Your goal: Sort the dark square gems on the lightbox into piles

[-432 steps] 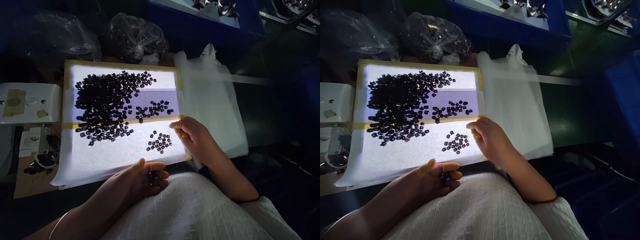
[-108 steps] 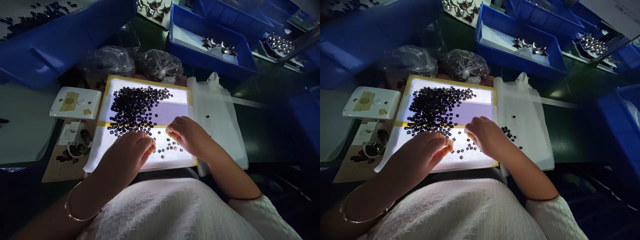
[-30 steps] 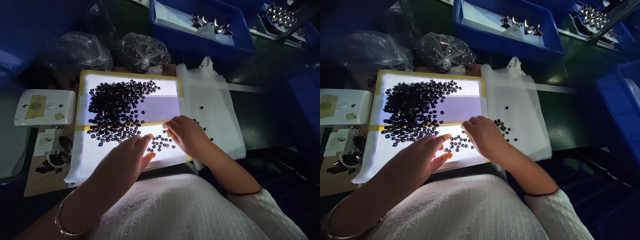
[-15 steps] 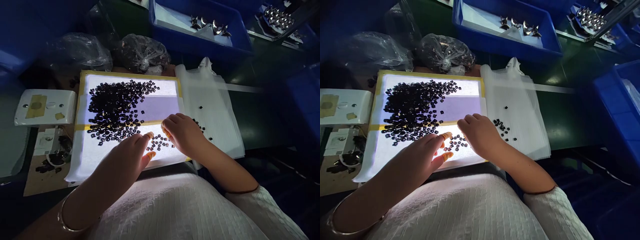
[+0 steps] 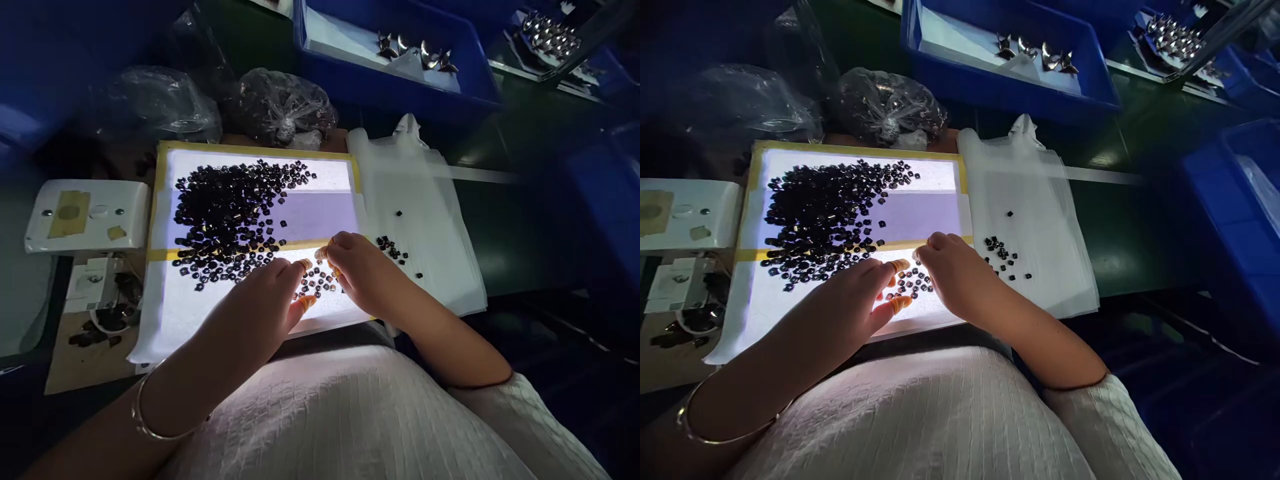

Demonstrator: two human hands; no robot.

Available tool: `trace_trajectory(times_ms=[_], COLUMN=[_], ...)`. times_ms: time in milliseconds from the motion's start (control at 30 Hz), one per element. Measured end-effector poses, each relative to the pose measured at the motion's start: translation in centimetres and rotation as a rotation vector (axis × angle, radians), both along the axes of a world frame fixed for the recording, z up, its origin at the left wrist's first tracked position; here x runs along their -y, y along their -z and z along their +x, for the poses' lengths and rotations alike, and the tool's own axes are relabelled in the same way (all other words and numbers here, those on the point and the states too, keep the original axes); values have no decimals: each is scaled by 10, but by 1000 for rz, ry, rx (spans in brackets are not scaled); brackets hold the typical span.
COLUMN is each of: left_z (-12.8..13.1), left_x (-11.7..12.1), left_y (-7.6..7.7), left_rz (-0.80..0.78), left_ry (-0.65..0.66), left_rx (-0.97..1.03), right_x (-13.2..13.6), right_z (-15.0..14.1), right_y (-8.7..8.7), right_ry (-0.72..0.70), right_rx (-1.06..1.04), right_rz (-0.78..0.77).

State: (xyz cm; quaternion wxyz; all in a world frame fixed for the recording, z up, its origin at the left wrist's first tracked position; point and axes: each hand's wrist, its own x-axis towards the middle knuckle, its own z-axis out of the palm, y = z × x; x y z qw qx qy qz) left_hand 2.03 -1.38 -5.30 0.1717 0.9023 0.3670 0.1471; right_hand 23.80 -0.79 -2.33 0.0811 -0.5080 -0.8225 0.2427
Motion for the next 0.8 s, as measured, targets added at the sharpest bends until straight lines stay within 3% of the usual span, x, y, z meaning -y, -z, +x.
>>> trace_trajectory(times_ms=[133,367,633,800], left_z=[-6,-17,-9,-13], left_x=[6,15,9,13], left_y=[-2,-4,2,1], left_rz=[-14,-16,-55,-63], left_ry=[10,-65,-43,-54], left_rx=[16,-47,-30,-32], right_x=[11,31,29,31], right_z=[4,32,7,14], right_y=[-6,-9,-12,-9], right_ry=[-47,35,77,57], right_rx=[-24,-24,-14,-84], right_rz=[-64,-71,-198,-182])
